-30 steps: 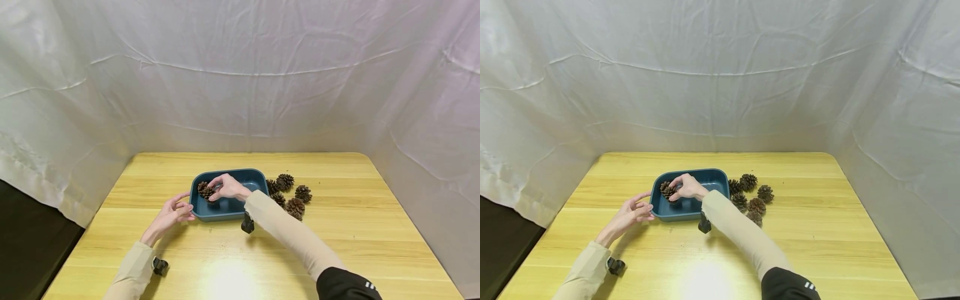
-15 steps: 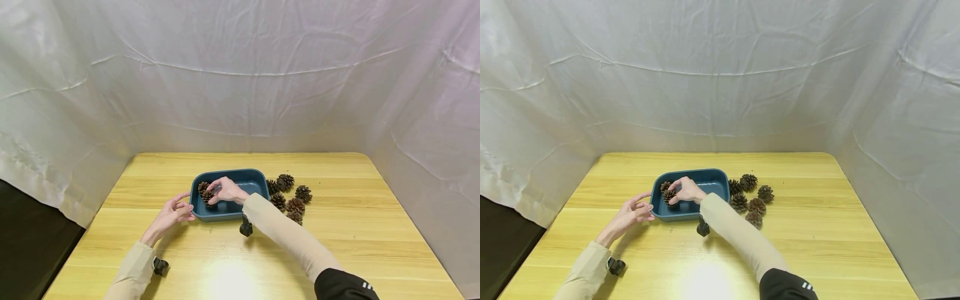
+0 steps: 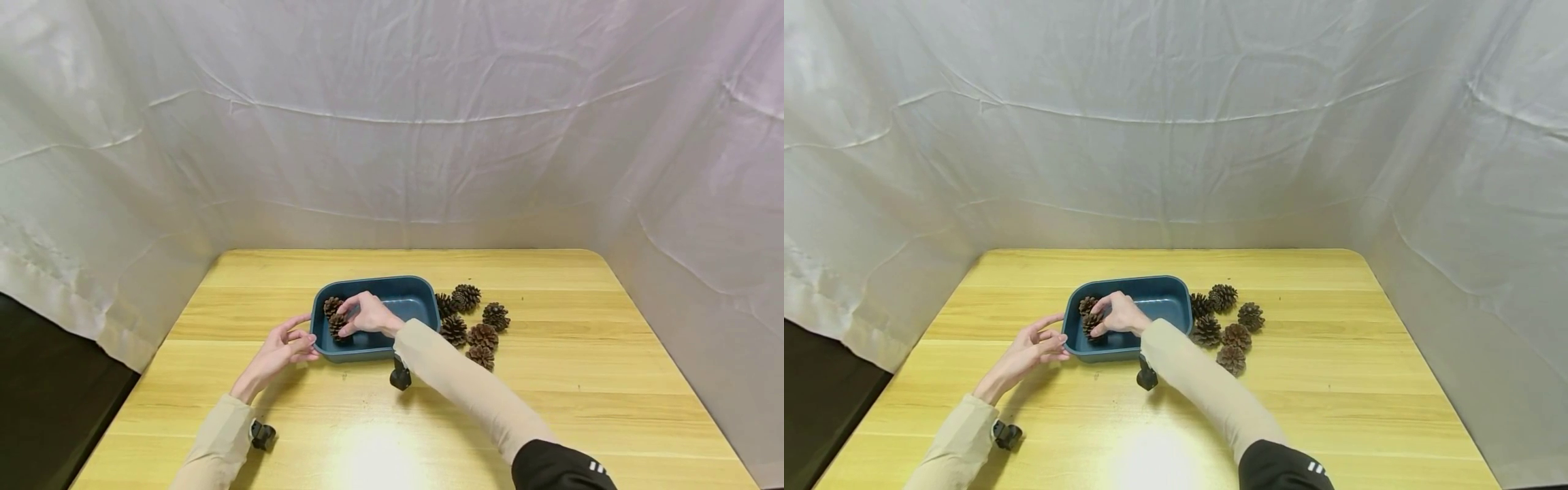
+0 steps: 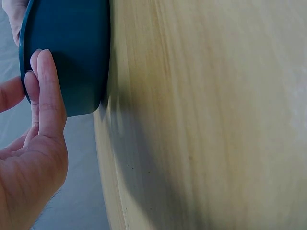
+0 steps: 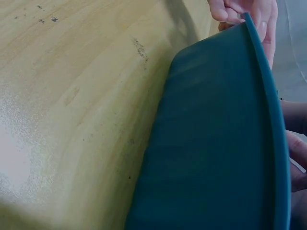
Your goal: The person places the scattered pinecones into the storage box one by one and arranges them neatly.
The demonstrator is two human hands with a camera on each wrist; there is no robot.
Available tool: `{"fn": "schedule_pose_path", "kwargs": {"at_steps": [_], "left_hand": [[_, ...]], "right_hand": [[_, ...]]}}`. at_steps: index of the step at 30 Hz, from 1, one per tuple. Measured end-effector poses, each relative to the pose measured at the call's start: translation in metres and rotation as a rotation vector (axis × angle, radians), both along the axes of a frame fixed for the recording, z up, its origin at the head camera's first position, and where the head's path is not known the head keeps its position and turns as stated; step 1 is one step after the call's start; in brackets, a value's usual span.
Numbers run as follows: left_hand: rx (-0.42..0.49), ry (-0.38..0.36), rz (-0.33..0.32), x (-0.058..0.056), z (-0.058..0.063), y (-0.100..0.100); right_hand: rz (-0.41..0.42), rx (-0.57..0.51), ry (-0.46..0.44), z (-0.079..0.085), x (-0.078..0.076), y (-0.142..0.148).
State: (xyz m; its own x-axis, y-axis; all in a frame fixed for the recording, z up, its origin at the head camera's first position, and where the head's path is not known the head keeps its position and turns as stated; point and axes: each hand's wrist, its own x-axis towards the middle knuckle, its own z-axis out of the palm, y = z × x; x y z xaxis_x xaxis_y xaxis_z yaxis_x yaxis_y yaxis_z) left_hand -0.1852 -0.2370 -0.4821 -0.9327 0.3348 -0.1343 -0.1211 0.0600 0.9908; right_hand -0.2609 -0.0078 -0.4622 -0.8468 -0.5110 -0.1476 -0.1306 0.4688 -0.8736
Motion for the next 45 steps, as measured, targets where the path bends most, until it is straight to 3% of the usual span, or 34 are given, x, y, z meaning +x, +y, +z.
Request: {"fn": "schedule_pose_path", "kwargs": {"at_steps": [45], "left_hand": [[-0.002,0.002,0.008,0.0,-0.001,0.0]], "right_hand": [[-0.008,0.07,0.152,-0.009,0.009,-0.011]]}}
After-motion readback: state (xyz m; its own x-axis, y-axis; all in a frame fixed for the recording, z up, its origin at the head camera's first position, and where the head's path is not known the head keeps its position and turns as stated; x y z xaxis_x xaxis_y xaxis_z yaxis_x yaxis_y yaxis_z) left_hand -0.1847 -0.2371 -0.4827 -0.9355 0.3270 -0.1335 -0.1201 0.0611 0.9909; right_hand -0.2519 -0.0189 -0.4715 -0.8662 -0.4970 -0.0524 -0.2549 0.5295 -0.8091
